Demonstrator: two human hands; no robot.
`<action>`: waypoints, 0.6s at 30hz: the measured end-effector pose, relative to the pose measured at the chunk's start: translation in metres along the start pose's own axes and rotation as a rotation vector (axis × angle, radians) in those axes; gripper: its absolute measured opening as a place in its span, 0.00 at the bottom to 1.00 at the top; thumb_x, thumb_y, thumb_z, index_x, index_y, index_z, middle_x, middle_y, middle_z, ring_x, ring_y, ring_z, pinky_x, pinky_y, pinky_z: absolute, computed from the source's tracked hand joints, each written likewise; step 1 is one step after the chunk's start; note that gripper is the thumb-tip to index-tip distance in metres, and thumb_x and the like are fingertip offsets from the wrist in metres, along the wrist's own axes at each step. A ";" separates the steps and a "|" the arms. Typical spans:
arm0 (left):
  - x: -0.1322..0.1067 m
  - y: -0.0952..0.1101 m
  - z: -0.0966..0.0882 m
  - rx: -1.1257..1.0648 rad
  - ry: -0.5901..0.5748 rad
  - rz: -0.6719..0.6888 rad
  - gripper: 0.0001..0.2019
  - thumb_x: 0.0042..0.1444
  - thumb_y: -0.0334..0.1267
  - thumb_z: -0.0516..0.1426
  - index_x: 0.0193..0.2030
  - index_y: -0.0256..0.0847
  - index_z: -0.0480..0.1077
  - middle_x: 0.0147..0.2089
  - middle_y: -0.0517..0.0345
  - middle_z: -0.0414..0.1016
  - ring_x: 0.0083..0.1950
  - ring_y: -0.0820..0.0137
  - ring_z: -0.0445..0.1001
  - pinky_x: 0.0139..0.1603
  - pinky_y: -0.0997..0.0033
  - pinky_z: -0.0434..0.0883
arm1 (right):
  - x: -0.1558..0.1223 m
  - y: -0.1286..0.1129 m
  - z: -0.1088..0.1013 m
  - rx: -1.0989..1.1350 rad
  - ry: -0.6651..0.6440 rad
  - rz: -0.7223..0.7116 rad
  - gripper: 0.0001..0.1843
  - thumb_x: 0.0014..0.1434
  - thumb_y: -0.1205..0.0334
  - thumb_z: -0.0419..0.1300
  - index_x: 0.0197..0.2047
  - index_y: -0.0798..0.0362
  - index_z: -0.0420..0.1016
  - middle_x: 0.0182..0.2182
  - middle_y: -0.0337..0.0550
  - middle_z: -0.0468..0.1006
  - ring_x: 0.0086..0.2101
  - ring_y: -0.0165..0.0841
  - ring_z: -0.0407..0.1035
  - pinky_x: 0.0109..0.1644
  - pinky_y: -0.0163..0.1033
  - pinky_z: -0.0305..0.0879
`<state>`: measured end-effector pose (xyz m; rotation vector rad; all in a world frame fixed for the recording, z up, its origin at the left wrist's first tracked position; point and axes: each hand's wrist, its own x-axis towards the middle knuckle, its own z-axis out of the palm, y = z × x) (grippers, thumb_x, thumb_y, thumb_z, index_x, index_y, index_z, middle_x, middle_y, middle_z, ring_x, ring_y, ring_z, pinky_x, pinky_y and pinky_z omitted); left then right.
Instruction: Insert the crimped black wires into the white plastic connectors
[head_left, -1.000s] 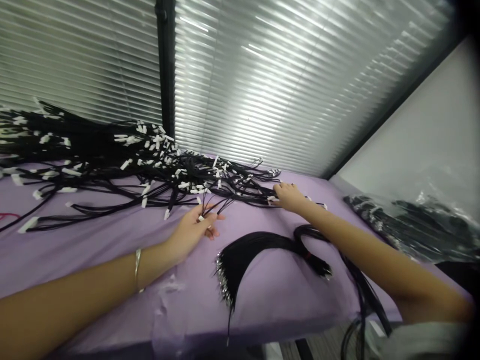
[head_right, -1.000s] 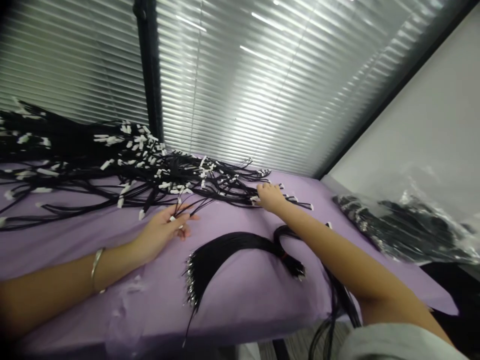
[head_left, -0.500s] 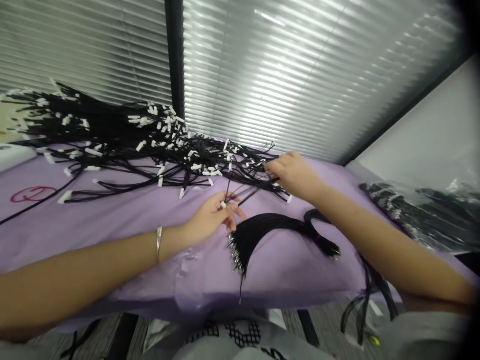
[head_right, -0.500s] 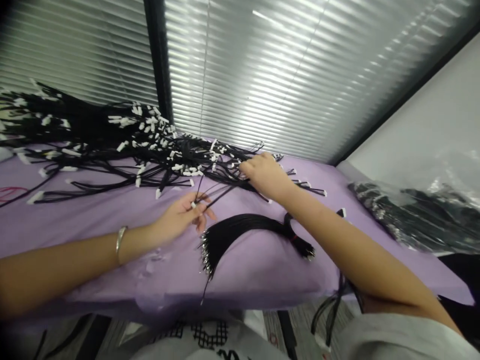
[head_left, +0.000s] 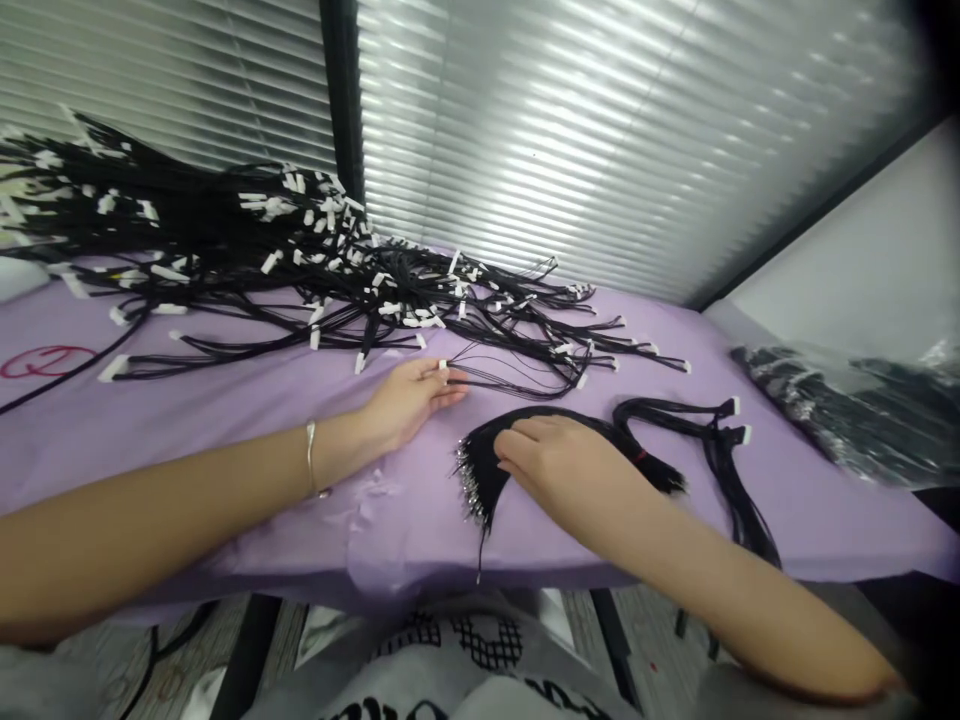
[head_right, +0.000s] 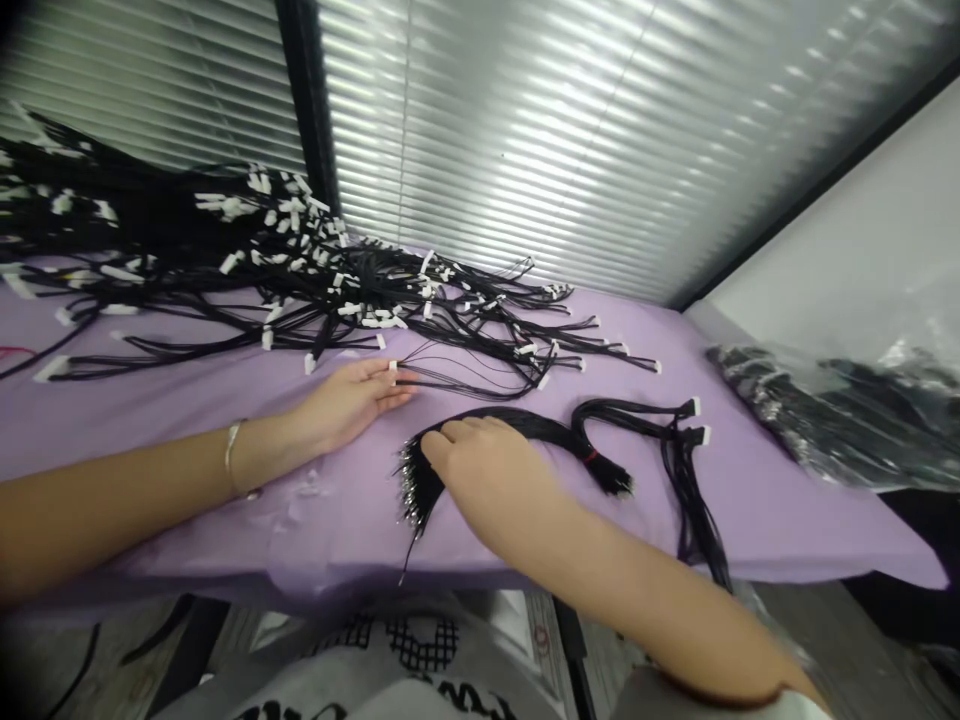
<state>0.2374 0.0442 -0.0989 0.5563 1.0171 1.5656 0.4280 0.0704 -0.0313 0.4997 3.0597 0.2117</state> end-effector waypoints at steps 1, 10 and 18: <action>0.000 0.000 0.000 0.012 -0.010 0.002 0.02 0.56 0.26 0.56 0.33 0.32 0.67 0.41 0.47 0.76 0.37 0.72 0.76 0.52 0.64 0.70 | 0.003 -0.003 0.002 0.061 -0.024 -0.012 0.07 0.58 0.71 0.53 0.32 0.55 0.71 0.29 0.45 0.73 0.30 0.35 0.67 0.35 0.41 0.60; -0.004 -0.003 0.001 0.215 -0.084 0.000 0.05 0.52 0.30 0.61 0.36 0.34 0.73 0.39 0.51 0.77 0.43 0.66 0.76 0.49 0.63 0.72 | 0.027 0.040 0.033 0.550 -0.068 -0.170 0.06 0.57 0.71 0.58 0.31 0.55 0.76 0.32 0.42 0.74 0.34 0.30 0.67 0.41 0.36 0.63; -0.004 -0.002 0.001 0.293 -0.119 -0.052 0.06 0.48 0.29 0.63 0.35 0.34 0.76 0.36 0.53 0.79 0.35 0.68 0.77 0.41 0.68 0.75 | 0.022 0.045 0.039 0.607 -0.043 -0.194 0.05 0.61 0.68 0.53 0.35 0.55 0.69 0.35 0.44 0.72 0.37 0.31 0.64 0.45 0.38 0.61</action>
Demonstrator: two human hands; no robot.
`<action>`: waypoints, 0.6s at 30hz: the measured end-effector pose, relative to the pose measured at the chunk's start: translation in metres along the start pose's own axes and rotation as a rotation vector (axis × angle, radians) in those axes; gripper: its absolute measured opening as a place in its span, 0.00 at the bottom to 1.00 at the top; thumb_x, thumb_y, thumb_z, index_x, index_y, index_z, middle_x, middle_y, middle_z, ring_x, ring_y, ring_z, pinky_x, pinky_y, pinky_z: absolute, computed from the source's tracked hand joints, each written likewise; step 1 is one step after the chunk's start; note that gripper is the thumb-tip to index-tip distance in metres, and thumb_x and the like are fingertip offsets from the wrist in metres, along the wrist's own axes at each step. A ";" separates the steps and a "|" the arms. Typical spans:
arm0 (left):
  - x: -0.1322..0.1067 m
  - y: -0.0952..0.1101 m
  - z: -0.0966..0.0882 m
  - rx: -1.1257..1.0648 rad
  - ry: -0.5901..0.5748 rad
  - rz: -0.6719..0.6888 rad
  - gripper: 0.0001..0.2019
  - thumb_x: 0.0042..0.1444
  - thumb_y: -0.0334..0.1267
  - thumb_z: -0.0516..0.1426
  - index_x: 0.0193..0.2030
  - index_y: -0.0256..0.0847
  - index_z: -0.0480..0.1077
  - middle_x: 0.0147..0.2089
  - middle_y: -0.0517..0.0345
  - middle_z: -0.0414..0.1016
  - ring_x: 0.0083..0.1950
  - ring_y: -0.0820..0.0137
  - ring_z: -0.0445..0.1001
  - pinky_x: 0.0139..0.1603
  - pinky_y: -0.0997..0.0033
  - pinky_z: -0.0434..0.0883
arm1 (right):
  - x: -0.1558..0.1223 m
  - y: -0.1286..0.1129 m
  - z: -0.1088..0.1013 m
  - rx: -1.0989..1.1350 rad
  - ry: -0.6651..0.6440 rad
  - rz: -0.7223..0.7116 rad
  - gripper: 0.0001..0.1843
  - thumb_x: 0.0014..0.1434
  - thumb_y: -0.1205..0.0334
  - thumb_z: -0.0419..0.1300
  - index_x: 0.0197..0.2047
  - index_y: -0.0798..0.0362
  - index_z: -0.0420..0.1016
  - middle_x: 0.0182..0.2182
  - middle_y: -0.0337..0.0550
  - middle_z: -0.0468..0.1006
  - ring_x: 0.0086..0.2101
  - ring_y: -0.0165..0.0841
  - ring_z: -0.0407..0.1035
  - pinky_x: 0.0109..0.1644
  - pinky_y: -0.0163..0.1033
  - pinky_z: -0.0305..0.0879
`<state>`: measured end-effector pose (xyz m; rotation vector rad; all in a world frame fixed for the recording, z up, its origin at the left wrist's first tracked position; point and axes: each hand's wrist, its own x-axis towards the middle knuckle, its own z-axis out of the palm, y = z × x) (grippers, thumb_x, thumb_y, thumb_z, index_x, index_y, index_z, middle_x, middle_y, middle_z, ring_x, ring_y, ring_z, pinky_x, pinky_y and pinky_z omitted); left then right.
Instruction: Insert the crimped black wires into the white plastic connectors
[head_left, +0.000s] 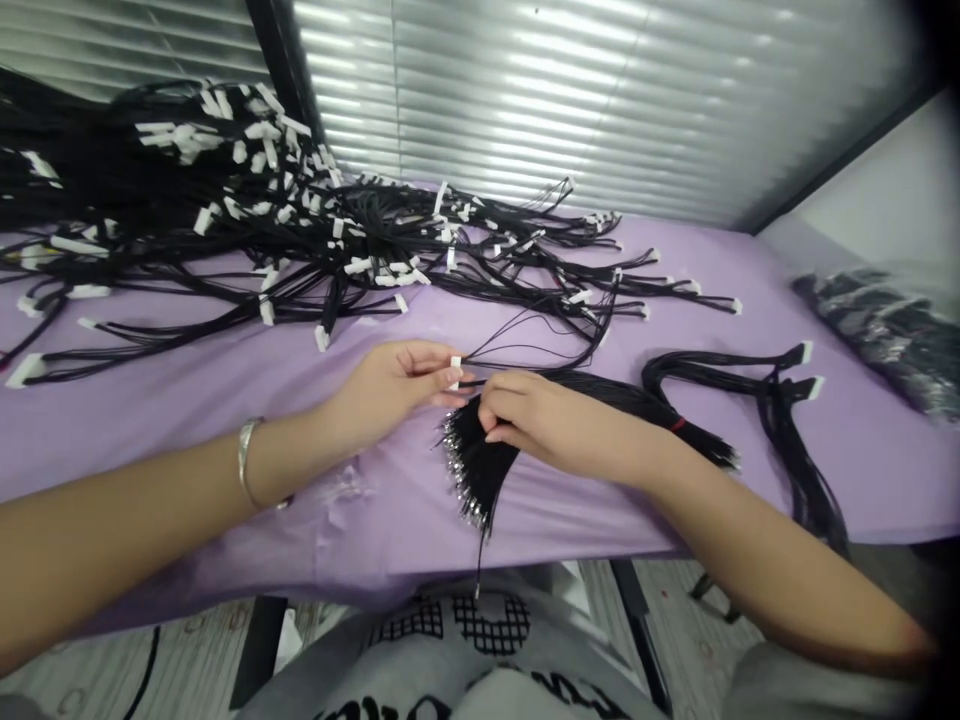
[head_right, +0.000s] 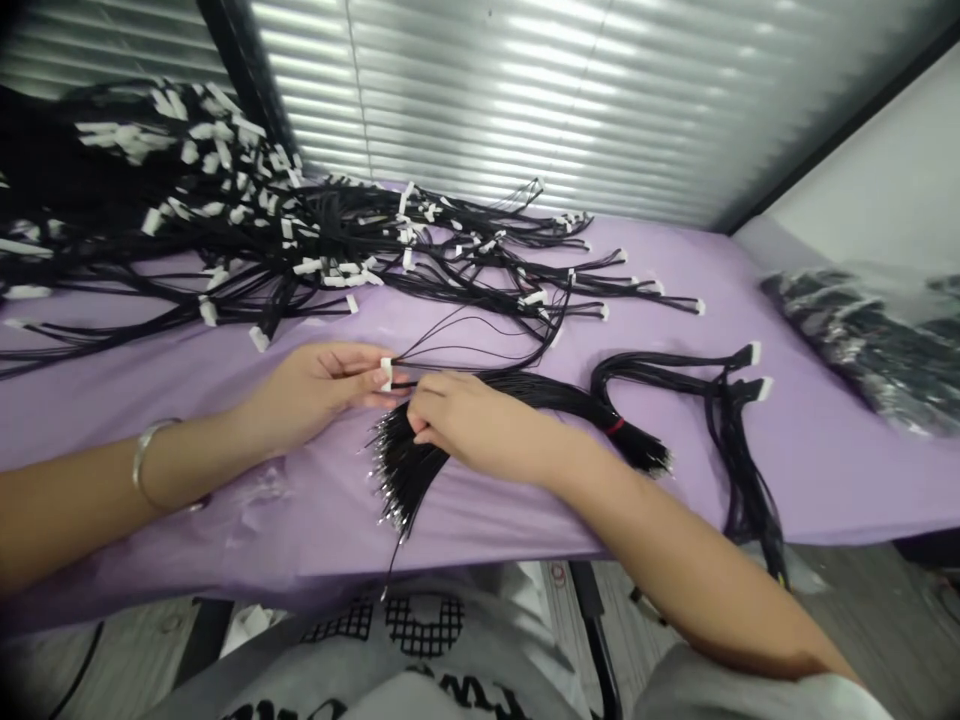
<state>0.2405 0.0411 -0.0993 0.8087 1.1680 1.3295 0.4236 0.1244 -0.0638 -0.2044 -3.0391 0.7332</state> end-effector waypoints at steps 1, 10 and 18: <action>0.000 0.000 0.000 -0.007 0.006 0.001 0.06 0.48 0.28 0.63 0.35 0.34 0.76 0.36 0.53 0.79 0.37 0.67 0.78 0.41 0.68 0.75 | 0.000 0.001 0.000 0.033 0.024 0.037 0.05 0.62 0.67 0.52 0.34 0.55 0.68 0.34 0.43 0.72 0.35 0.30 0.65 0.42 0.37 0.61; -0.001 0.003 0.001 0.041 -0.006 -0.026 0.07 0.49 0.26 0.62 0.37 0.34 0.77 0.37 0.53 0.80 0.35 0.68 0.78 0.39 0.72 0.74 | 0.005 0.010 0.016 0.218 0.316 -0.056 0.06 0.60 0.66 0.55 0.38 0.53 0.73 0.32 0.40 0.74 0.33 0.27 0.67 0.39 0.33 0.62; -0.002 0.002 0.001 0.083 -0.040 0.002 0.07 0.50 0.27 0.61 0.38 0.34 0.77 0.36 0.53 0.79 0.35 0.68 0.77 0.40 0.71 0.74 | 0.006 0.002 0.018 0.179 0.460 0.047 0.06 0.61 0.67 0.51 0.33 0.56 0.67 0.27 0.39 0.70 0.27 0.26 0.61 0.32 0.31 0.59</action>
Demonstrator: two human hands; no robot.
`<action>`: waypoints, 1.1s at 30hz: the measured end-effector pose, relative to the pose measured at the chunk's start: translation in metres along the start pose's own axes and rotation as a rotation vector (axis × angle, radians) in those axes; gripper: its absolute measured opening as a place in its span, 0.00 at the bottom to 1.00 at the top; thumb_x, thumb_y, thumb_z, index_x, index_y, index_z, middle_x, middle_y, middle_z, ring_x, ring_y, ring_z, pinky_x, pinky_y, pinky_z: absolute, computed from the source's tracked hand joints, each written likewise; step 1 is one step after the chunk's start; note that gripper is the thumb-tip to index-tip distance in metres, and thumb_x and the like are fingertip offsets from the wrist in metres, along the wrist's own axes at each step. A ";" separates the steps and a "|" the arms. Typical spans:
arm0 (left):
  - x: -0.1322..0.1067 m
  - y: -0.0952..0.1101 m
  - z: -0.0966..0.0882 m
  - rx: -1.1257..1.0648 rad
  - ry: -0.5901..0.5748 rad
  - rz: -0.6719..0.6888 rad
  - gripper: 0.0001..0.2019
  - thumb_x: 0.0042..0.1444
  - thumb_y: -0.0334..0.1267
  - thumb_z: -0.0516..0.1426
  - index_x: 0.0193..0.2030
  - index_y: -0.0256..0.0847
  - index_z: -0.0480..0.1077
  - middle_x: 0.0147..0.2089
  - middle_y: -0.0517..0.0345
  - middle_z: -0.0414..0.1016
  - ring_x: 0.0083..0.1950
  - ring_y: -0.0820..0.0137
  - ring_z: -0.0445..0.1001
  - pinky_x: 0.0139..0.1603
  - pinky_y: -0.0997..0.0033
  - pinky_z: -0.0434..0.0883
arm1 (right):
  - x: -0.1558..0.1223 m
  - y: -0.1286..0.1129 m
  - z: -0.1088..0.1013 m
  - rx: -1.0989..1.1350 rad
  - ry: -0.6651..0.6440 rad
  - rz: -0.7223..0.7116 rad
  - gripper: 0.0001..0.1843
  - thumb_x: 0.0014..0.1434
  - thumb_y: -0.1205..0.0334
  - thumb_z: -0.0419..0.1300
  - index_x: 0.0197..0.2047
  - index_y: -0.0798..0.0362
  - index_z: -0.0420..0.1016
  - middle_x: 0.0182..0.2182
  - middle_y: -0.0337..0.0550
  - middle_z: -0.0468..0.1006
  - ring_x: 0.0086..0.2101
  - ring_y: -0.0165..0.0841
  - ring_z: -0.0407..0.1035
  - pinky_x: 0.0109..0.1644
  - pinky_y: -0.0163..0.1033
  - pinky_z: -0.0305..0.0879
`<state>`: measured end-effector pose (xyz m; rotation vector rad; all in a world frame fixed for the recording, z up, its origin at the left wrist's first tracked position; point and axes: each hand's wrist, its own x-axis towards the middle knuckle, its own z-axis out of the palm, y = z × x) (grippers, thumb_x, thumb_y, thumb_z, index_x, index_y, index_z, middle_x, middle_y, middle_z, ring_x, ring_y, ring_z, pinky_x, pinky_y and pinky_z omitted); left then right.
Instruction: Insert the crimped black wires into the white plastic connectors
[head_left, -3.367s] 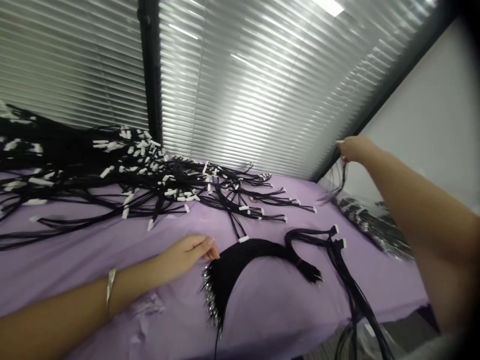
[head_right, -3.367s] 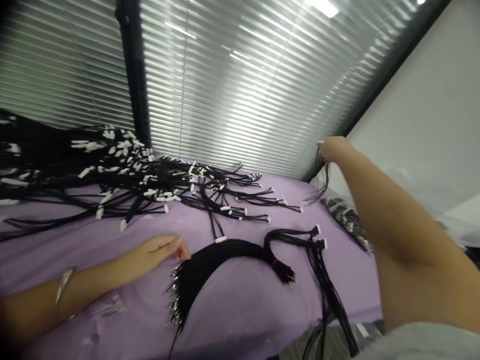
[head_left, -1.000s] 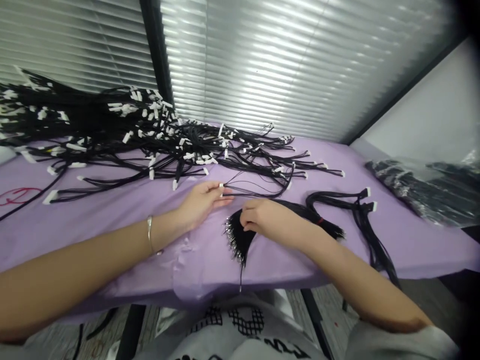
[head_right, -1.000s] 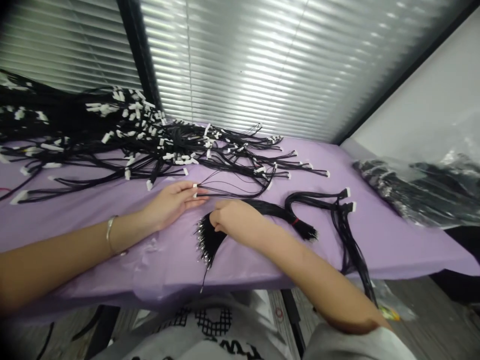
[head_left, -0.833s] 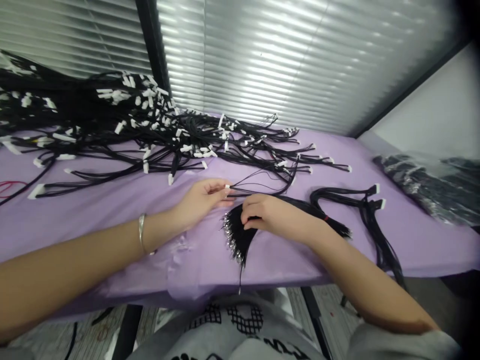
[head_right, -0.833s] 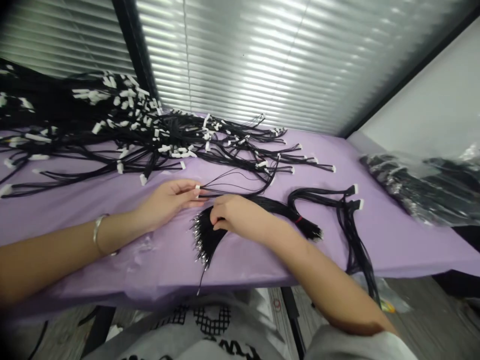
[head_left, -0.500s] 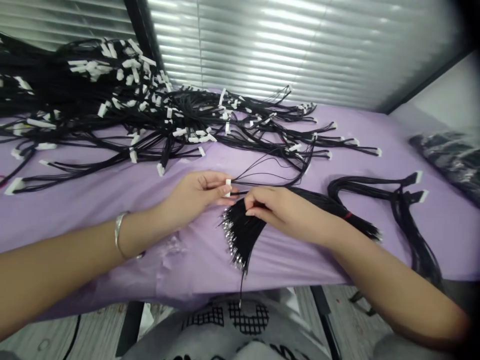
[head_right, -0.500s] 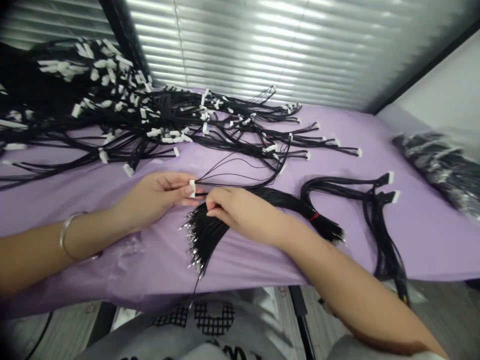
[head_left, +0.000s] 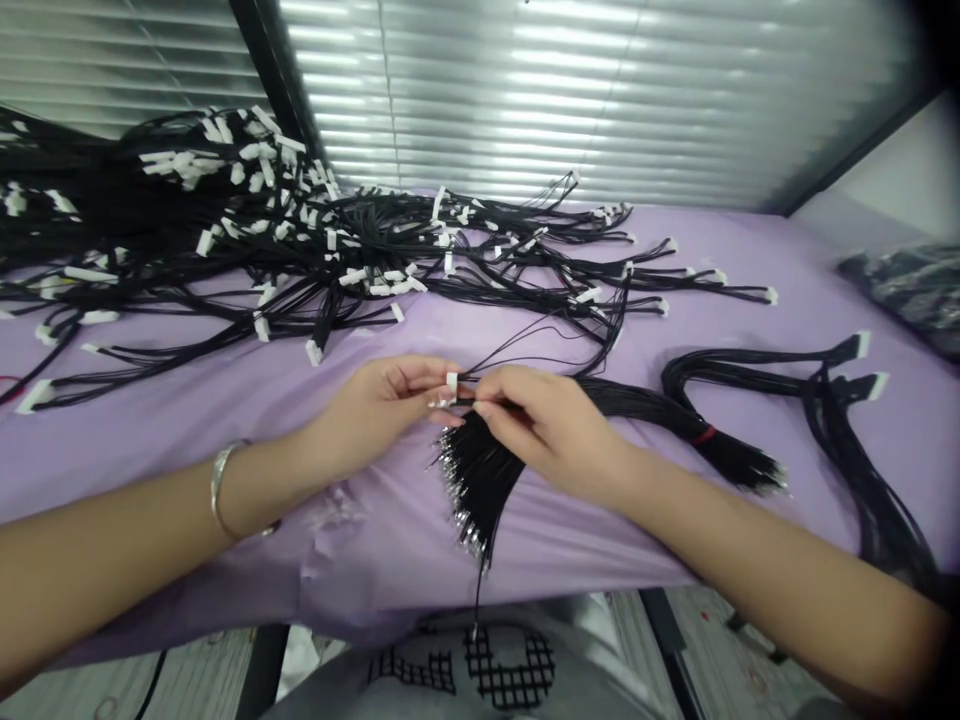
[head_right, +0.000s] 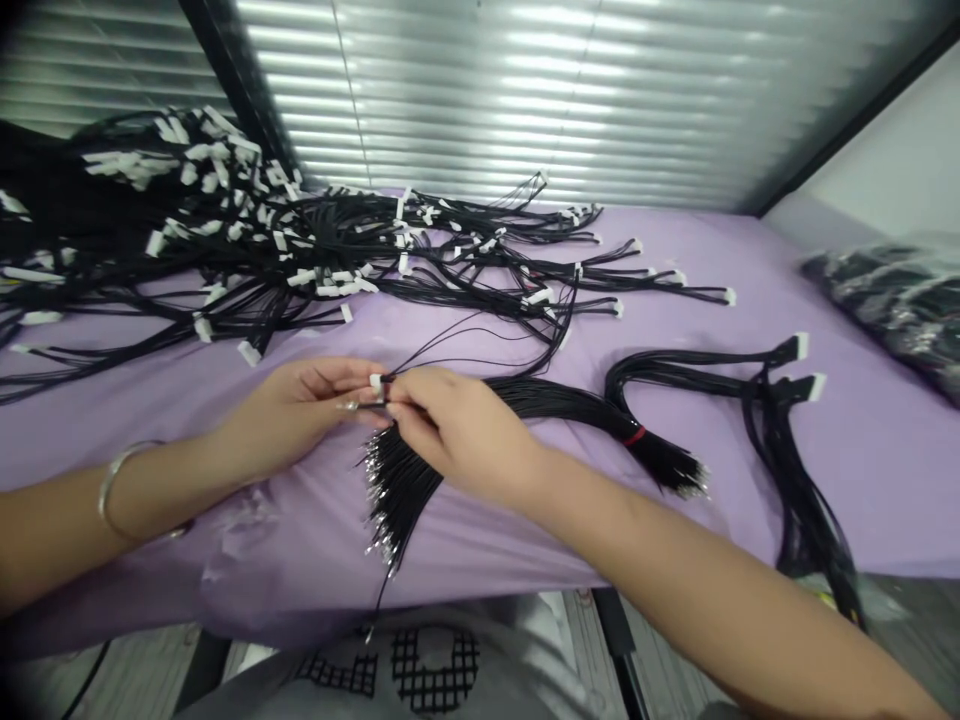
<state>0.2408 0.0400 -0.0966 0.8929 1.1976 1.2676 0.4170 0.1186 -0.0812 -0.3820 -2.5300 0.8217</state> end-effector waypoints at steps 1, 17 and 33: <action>0.000 0.000 -0.001 -0.009 -0.013 -0.002 0.07 0.50 0.28 0.62 0.38 0.34 0.77 0.36 0.53 0.79 0.35 0.68 0.77 0.39 0.70 0.75 | 0.000 0.000 -0.003 0.065 0.028 0.073 0.05 0.59 0.68 0.52 0.31 0.55 0.67 0.24 0.36 0.68 0.25 0.24 0.59 0.29 0.30 0.57; 0.003 0.002 -0.007 -0.162 -0.111 -0.167 0.07 0.51 0.29 0.62 0.38 0.35 0.73 0.36 0.53 0.80 0.40 0.66 0.79 0.36 0.73 0.77 | 0.006 0.001 -0.014 0.194 -0.039 0.417 0.07 0.52 0.68 0.55 0.23 0.55 0.68 0.17 0.32 0.63 0.20 0.22 0.54 0.22 0.29 0.51; 0.004 0.003 -0.005 -0.070 -0.113 -0.158 0.05 0.54 0.28 0.60 0.38 0.35 0.73 0.36 0.55 0.80 0.35 0.72 0.79 0.35 0.77 0.77 | 0.003 0.002 -0.008 0.108 0.039 0.324 0.07 0.52 0.70 0.57 0.23 0.55 0.69 0.17 0.31 0.65 0.19 0.21 0.55 0.21 0.27 0.52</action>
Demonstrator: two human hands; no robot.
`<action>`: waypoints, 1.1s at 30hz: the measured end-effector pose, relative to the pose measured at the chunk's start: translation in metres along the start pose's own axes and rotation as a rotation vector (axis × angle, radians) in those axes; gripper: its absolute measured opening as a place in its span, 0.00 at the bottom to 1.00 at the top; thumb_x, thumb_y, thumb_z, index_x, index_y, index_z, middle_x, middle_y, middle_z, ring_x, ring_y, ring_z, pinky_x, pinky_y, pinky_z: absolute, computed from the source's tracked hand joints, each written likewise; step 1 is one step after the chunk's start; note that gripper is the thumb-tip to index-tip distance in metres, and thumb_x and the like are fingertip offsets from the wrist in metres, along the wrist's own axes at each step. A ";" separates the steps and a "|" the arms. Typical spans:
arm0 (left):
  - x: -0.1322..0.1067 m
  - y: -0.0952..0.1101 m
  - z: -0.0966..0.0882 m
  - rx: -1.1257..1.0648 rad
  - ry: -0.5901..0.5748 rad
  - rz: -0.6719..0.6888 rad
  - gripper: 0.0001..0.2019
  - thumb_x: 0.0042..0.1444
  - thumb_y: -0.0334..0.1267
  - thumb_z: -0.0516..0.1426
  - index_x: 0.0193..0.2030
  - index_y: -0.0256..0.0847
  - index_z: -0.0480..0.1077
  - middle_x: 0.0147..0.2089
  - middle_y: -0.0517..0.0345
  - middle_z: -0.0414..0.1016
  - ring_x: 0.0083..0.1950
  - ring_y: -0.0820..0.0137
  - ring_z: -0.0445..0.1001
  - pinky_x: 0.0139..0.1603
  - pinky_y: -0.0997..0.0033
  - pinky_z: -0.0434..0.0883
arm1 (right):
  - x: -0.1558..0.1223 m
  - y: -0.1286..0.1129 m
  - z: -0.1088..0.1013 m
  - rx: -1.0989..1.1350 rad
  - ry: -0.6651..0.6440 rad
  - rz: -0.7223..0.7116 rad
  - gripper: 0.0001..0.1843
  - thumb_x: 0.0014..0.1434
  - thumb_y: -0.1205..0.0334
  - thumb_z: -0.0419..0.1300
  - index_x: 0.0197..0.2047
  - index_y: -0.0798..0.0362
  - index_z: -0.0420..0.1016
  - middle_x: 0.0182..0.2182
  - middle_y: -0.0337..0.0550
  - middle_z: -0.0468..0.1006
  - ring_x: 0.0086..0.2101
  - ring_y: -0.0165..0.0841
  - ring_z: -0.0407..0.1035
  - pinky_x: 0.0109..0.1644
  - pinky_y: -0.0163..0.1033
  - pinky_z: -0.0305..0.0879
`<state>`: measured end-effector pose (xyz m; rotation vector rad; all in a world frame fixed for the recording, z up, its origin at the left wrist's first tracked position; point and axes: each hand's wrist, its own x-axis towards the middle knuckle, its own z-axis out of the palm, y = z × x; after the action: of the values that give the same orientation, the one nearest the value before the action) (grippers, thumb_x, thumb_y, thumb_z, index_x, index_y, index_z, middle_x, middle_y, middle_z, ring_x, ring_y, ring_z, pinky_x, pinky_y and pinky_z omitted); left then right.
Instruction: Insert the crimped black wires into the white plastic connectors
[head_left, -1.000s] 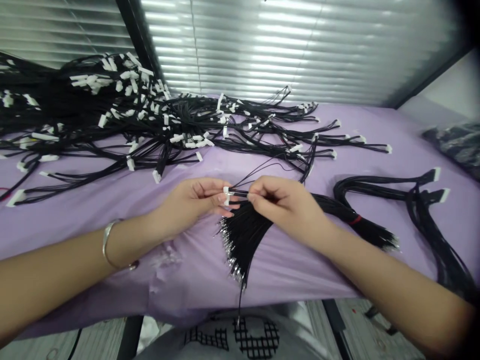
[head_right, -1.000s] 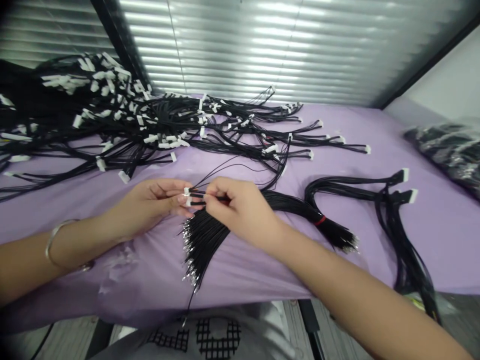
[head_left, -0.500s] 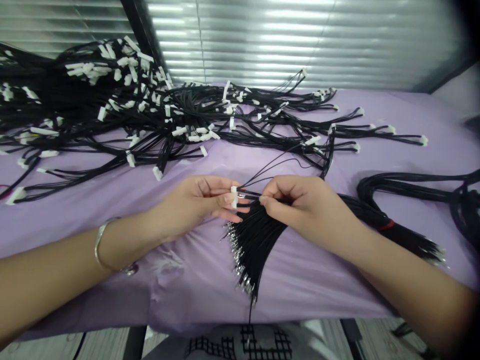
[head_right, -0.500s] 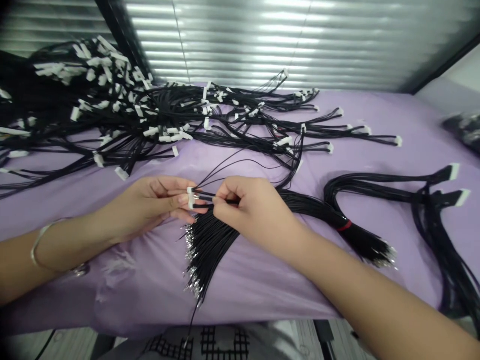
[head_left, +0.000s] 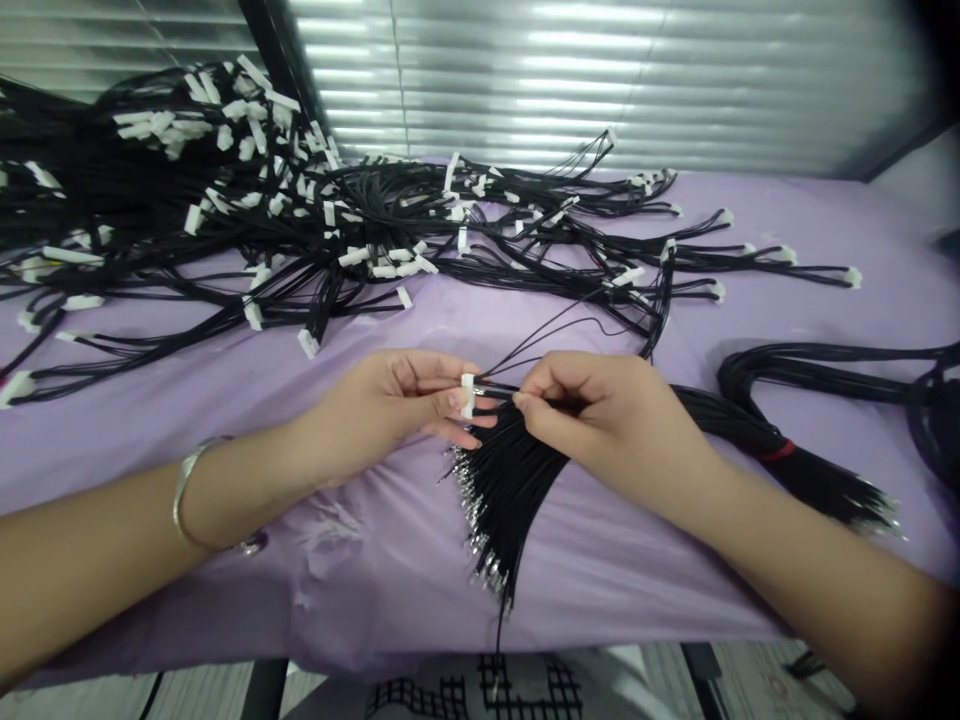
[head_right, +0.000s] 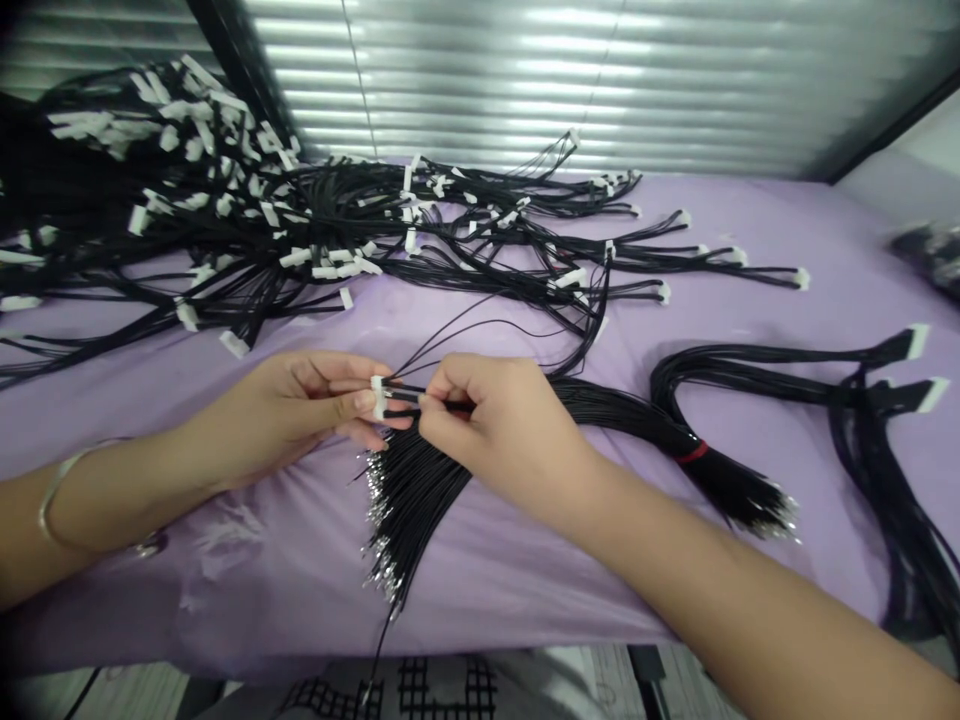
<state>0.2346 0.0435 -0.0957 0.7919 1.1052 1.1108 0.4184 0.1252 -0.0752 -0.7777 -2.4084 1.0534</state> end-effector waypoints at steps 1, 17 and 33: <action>0.000 0.001 0.000 0.007 0.002 -0.002 0.05 0.54 0.27 0.60 0.38 0.35 0.73 0.36 0.56 0.80 0.35 0.73 0.79 0.35 0.77 0.77 | 0.000 0.000 0.000 0.000 0.000 0.000 0.07 0.52 0.70 0.57 0.23 0.55 0.69 0.17 0.31 0.65 0.19 0.20 0.55 0.21 0.27 0.51; 0.000 -0.001 0.002 0.082 0.063 0.016 0.06 0.52 0.30 0.61 0.38 0.37 0.74 0.33 0.62 0.80 0.29 0.76 0.78 0.33 0.79 0.77 | -0.004 -0.002 0.006 -0.124 0.052 -0.077 0.08 0.49 0.73 0.57 0.21 0.55 0.66 0.16 0.30 0.63 0.18 0.20 0.53 0.22 0.28 0.50; -0.002 0.003 0.006 0.182 0.064 0.020 0.06 0.52 0.31 0.61 0.37 0.35 0.73 0.35 0.58 0.79 0.34 0.72 0.78 0.34 0.77 0.77 | -0.006 -0.004 0.006 -0.215 0.063 -0.145 0.06 0.49 0.71 0.55 0.23 0.54 0.66 0.17 0.33 0.66 0.19 0.22 0.56 0.24 0.29 0.52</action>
<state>0.2390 0.0421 -0.0908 0.9165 1.2678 1.0684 0.4185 0.1158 -0.0774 -0.6809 -2.5083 0.7119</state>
